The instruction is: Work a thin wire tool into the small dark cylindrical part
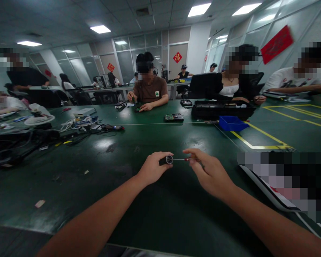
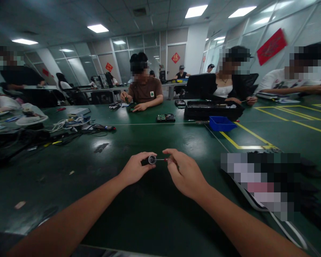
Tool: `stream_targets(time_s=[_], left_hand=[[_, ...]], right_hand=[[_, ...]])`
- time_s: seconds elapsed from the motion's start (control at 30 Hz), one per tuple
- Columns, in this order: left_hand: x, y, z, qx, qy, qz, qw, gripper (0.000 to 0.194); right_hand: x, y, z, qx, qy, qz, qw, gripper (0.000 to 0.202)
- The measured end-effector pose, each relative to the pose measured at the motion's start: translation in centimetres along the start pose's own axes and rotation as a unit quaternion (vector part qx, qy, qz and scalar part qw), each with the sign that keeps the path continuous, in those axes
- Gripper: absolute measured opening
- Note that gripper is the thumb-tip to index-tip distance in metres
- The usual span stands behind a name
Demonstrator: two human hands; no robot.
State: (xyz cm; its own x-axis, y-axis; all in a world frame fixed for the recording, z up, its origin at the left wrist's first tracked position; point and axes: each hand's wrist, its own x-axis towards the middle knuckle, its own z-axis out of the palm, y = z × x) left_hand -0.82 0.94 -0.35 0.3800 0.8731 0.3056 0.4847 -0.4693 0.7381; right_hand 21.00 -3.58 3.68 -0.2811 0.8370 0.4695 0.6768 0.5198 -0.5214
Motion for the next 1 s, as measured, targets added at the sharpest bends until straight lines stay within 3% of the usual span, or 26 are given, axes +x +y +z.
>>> stream_targets(time_s=[0.13,0.27,0.6,0.87,1.0], left_hand=[[0.01,0.01,0.04,0.005,-0.002,-0.002,1.0,0.037],[0.01,-0.03,0.05,0.009,-0.005,0.0,1.0,0.037],[0.12,-0.13,0.11,0.008,0.002,0.002,1.0,0.037],[0.08,0.1,-0.18,0.016,0.012,-0.003,1.0,0.038],[0.05,0.22,-0.1,0.025,-0.009,0.007,1.0,0.035]], right_hand=[[0.12,0.12,0.07,-0.001,-0.014,0.026,1.0,0.04],[0.19,-0.03,0.33,0.0,-0.002,0.047,0.999,0.036],[-0.01,-0.34,0.0,0.01,-0.028,0.022,0.999,0.029],[-0.05,0.05,0.64,0.055,0.033,0.038,0.997,0.021],[-0.02,-0.14,0.39,0.046,0.002,0.051,0.998,0.025]])
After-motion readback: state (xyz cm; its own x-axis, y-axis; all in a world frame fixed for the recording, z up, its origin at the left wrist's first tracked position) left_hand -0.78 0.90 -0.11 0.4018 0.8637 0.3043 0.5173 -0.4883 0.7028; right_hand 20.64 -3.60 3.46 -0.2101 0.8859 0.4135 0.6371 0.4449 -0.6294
